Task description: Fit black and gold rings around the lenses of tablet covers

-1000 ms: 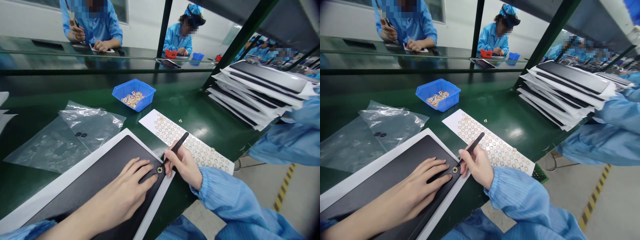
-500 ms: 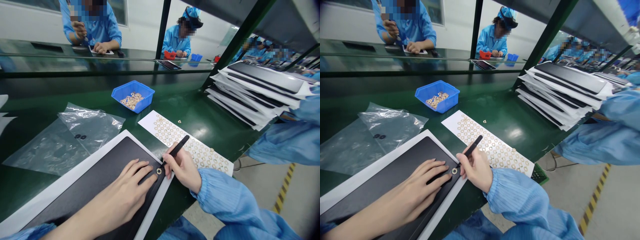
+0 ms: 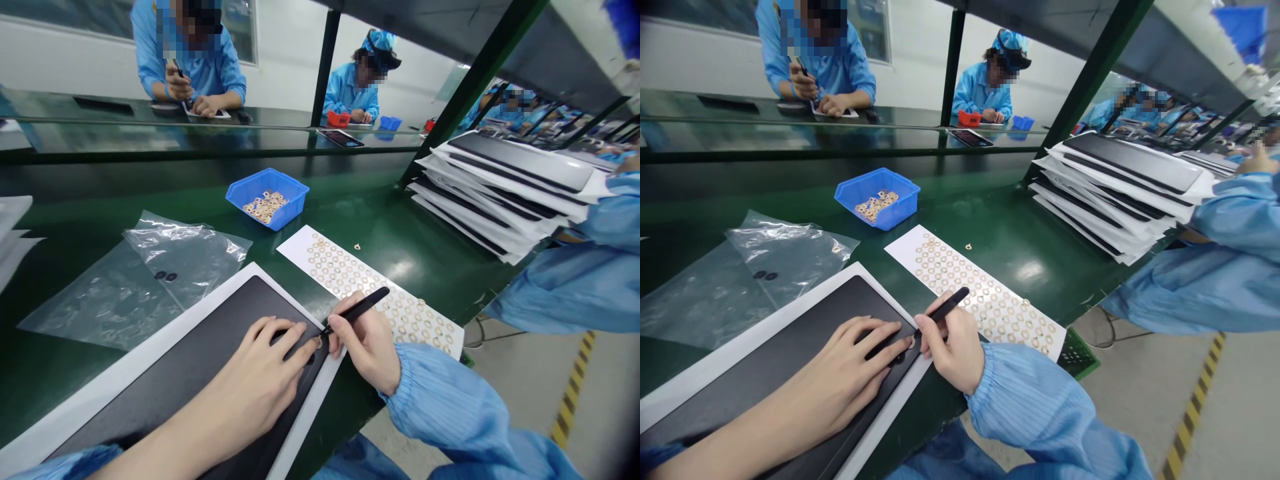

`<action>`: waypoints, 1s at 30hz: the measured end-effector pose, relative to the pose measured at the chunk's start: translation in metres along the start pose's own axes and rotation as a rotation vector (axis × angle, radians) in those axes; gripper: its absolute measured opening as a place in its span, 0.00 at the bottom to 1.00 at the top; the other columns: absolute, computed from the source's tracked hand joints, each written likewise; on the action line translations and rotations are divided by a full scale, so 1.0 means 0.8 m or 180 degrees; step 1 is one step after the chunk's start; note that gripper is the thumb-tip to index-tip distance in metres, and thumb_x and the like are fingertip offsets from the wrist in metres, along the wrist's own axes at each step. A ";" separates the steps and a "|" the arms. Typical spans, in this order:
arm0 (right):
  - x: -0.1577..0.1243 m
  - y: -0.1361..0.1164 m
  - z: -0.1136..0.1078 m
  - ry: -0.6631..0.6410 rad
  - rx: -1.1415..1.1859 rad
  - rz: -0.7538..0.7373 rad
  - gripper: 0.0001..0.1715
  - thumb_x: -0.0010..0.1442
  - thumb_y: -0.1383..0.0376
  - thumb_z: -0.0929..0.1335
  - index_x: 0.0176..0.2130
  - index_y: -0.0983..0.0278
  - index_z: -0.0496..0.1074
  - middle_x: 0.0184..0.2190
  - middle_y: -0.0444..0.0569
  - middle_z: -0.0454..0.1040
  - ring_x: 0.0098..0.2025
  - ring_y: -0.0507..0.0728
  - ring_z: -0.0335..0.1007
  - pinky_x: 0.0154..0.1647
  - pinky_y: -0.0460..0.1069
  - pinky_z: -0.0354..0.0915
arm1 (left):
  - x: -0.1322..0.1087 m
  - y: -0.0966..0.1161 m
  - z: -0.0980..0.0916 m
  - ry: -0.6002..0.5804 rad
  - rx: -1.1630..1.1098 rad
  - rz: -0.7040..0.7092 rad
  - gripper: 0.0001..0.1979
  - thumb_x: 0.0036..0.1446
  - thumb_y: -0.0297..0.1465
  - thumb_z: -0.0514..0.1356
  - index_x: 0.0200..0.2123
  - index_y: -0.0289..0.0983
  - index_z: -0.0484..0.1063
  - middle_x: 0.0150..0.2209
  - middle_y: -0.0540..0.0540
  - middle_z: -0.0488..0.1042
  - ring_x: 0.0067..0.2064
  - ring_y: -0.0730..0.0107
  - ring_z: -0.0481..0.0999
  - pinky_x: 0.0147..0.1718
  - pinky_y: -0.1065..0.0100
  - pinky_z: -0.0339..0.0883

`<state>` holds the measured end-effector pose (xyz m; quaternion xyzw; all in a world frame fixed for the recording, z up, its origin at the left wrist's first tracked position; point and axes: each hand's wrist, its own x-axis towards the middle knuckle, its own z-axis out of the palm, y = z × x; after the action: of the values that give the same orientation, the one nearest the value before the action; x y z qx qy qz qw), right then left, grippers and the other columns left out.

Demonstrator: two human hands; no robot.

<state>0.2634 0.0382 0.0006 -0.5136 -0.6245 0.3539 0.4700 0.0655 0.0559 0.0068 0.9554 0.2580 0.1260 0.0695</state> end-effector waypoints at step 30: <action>0.316 -0.062 0.053 -0.0083 -0.1745 -0.0629 0.06 0.60 0.73 0.60 0.32 0.64 0.59 0.29 0.54 0.73 0.32 0.59 0.72 0.36 0.51 0.65 | -0.156 -0.157 -0.101 0.1105 0.0550 -0.3182 0.13 0.57 0.38 0.49 0.26 0.38 0.64 0.24 0.47 0.70 0.28 0.64 0.70 0.29 0.67 0.58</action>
<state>0.1999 0.2751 0.0902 -0.5535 -0.7499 0.1311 0.3379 -0.1206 0.1052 0.0339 0.6834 0.6986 0.2119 -0.0016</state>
